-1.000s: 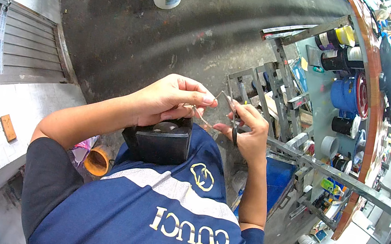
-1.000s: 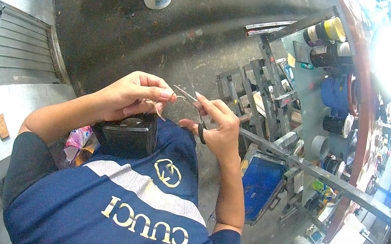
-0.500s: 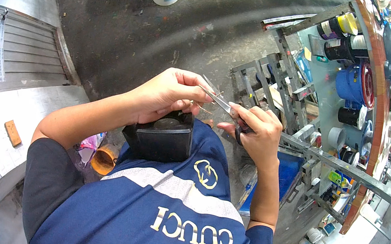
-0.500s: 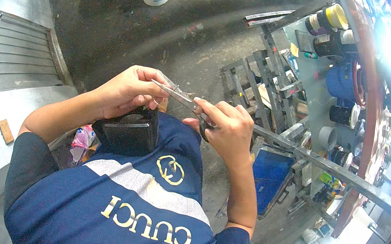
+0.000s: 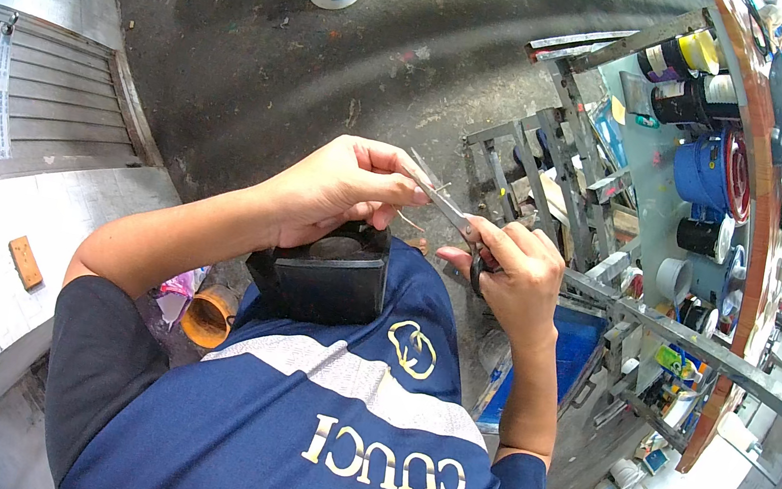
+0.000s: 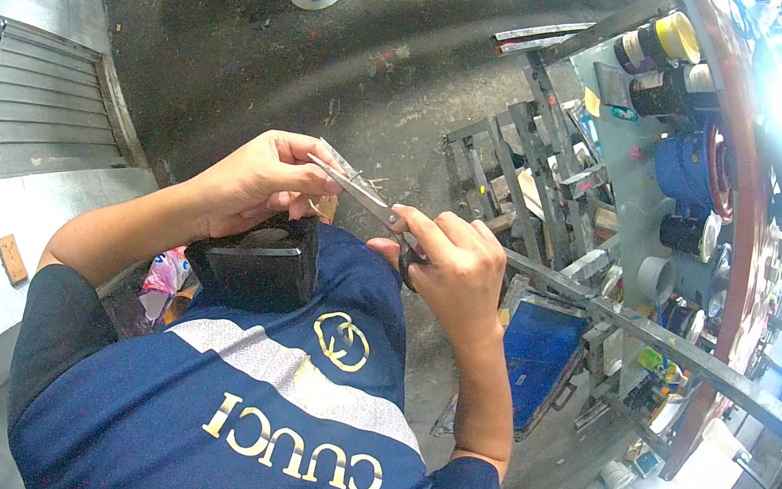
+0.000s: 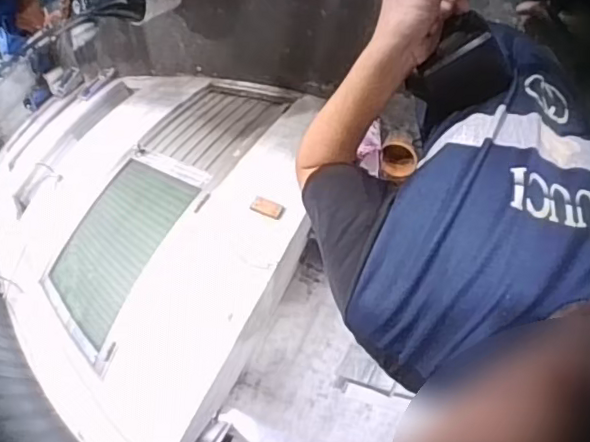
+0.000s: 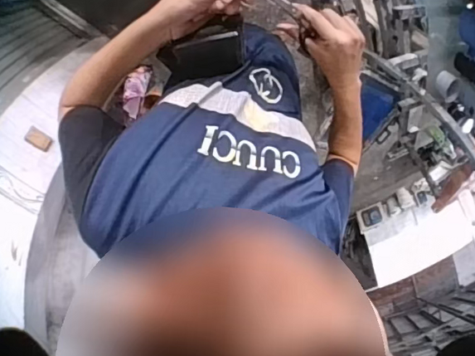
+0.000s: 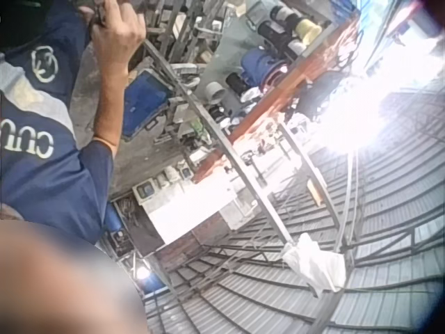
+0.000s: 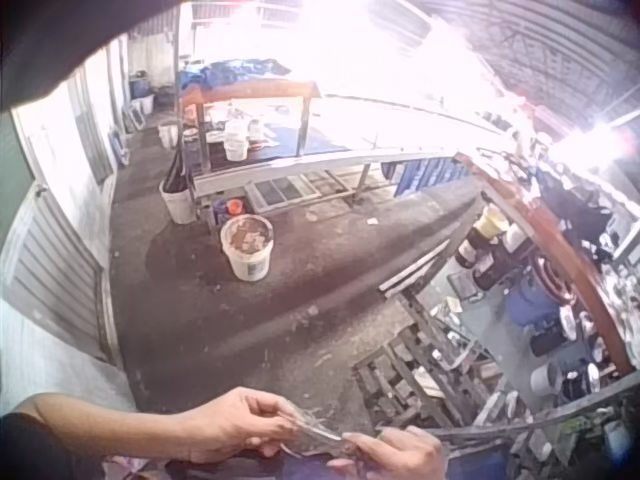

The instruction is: The person connects wires to a black electronic device, then uses shears to strip the ends of a wire. The person handles the device and wires throughout the clip.

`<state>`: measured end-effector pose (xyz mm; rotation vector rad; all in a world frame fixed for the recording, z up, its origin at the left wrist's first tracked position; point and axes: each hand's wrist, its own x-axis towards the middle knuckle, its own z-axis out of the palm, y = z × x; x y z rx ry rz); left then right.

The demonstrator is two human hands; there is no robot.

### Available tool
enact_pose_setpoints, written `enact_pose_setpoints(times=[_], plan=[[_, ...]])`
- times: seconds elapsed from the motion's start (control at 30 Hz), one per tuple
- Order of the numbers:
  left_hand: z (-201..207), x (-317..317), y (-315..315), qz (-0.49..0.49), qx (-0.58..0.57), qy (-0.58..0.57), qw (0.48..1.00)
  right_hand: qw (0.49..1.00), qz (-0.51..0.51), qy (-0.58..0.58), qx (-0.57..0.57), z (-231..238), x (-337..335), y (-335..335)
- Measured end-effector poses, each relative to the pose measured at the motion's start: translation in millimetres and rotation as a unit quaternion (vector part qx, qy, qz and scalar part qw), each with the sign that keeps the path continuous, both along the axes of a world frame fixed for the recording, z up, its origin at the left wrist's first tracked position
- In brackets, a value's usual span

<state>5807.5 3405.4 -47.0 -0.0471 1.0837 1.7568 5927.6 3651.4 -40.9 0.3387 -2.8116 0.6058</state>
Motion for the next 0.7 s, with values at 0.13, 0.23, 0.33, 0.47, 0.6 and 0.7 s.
enact_pose_setpoints(times=[0.13,0.23,0.33,0.47,0.6,0.7], plan=[[0.8,0.1,0.8,-0.005,-0.003,0.010,1.000,1.000,-0.010,0.000,-0.013,-0.3,1.8,-2.6],[1.1,1.3,1.2,0.002,-0.002,-0.003,1.000,1.000,-0.010,0.014,-0.001,1.2,2.4,-2.4],[1.0,3.2,1.7,0.008,0.014,-0.005,1.000,1.000,-0.010,0.026,0.012,2.1,2.3,-1.2],[0.2,2.0,0.1,-0.005,0.035,-0.008,0.999,0.999,-0.009,0.035,0.013,2.4,2.1,-1.0],[-0.7,1.4,-1.4,-0.019,0.036,-0.013,0.999,0.999,-0.007,0.038,0.019,1.8,3.1,-0.6],[-1.3,2.5,-1.0,-0.021,0.039,-0.018,0.999,0.999,-0.006,0.044,0.021,-0.2,3.6,-0.3]])
